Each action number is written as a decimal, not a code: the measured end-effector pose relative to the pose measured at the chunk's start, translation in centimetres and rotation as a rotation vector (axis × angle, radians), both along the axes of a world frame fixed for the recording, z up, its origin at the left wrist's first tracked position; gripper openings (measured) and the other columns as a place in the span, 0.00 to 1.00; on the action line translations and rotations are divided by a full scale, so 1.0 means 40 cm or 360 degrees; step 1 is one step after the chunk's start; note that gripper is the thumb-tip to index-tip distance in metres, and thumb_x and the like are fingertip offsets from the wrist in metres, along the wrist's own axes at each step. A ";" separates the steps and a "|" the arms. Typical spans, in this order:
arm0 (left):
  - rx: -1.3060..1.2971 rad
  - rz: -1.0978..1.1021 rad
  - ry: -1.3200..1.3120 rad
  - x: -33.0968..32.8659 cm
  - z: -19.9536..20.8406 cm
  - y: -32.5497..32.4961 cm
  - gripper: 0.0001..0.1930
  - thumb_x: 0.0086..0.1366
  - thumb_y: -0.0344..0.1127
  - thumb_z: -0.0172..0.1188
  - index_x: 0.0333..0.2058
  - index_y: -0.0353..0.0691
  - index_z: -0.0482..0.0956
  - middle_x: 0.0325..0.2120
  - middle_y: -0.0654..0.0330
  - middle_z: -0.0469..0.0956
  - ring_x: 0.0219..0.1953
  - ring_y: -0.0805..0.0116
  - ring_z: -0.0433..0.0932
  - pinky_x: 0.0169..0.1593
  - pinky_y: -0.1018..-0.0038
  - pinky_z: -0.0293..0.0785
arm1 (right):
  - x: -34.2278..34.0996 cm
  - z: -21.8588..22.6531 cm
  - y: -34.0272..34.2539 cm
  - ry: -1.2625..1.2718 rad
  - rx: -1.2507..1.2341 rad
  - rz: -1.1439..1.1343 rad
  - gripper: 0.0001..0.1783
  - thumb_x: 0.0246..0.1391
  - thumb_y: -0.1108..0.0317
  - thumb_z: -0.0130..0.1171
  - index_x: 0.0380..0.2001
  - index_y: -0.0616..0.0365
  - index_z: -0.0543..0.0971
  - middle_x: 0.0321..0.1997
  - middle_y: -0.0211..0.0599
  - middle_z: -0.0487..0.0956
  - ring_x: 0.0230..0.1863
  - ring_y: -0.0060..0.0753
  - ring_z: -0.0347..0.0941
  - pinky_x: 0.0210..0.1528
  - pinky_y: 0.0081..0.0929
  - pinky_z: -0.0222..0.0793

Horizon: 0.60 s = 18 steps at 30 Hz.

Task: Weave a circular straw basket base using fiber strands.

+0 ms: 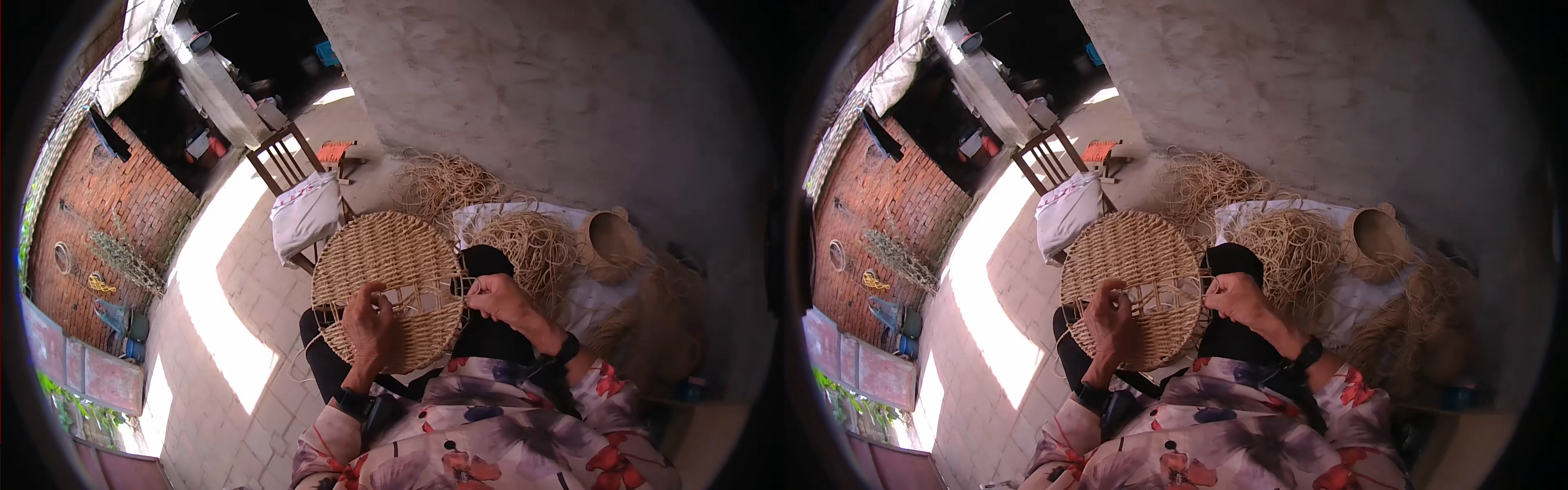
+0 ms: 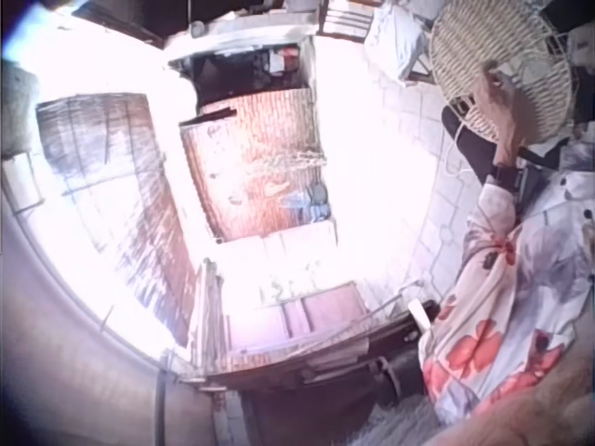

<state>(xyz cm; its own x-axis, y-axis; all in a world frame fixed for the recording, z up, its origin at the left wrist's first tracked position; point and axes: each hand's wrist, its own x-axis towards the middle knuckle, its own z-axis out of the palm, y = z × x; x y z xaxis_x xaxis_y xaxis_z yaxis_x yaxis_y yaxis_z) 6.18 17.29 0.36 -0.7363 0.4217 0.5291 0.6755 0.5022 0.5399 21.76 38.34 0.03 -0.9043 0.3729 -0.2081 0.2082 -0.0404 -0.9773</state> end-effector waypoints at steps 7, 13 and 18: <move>-0.0034 0.0037 0.0225 -0.006 0.008 0.003 0.09 0.54 0.26 0.60 0.35 0.46 0.79 0.19 0.63 0.77 0.23 0.62 0.79 0.32 0.66 0.72 | 0.030 -0.111 0.050 0.0011 0.1019 -0.0448 0.09 0.43 0.65 0.64 0.21 0.61 0.81 0.19 0.41 0.79 0.21 0.37 0.77 0.28 0.34 0.74; -0.0080 0.0035 0.0147 -0.004 0.008 -0.001 0.09 0.54 0.27 0.60 0.35 0.46 0.80 0.21 0.62 0.77 0.27 0.57 0.79 0.36 0.62 0.71 | 0.033 -0.036 0.018 0.0323 0.1040 -0.0143 0.12 0.50 0.69 0.61 0.39 0.59 0.78 0.35 0.40 0.76 0.37 0.40 0.78 0.39 0.35 0.72; -0.0028 0.0032 0.0104 0.001 0.012 0.002 0.09 0.55 0.27 0.61 0.36 0.46 0.80 0.20 0.62 0.76 0.26 0.58 0.78 0.35 0.62 0.71 | 0.012 -0.052 -0.007 0.0435 0.1124 -0.0110 0.10 0.48 0.72 0.63 0.35 0.61 0.77 0.31 0.40 0.77 0.33 0.42 0.77 0.36 0.36 0.72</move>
<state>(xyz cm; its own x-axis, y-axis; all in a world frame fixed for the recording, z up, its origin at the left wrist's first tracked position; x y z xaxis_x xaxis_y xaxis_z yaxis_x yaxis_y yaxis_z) 6.24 17.36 0.85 -0.7090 0.4169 0.5688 0.6987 0.5251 0.4860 22.25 38.06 -2.04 -0.8590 0.3921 0.3293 -0.0254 0.6096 -0.7923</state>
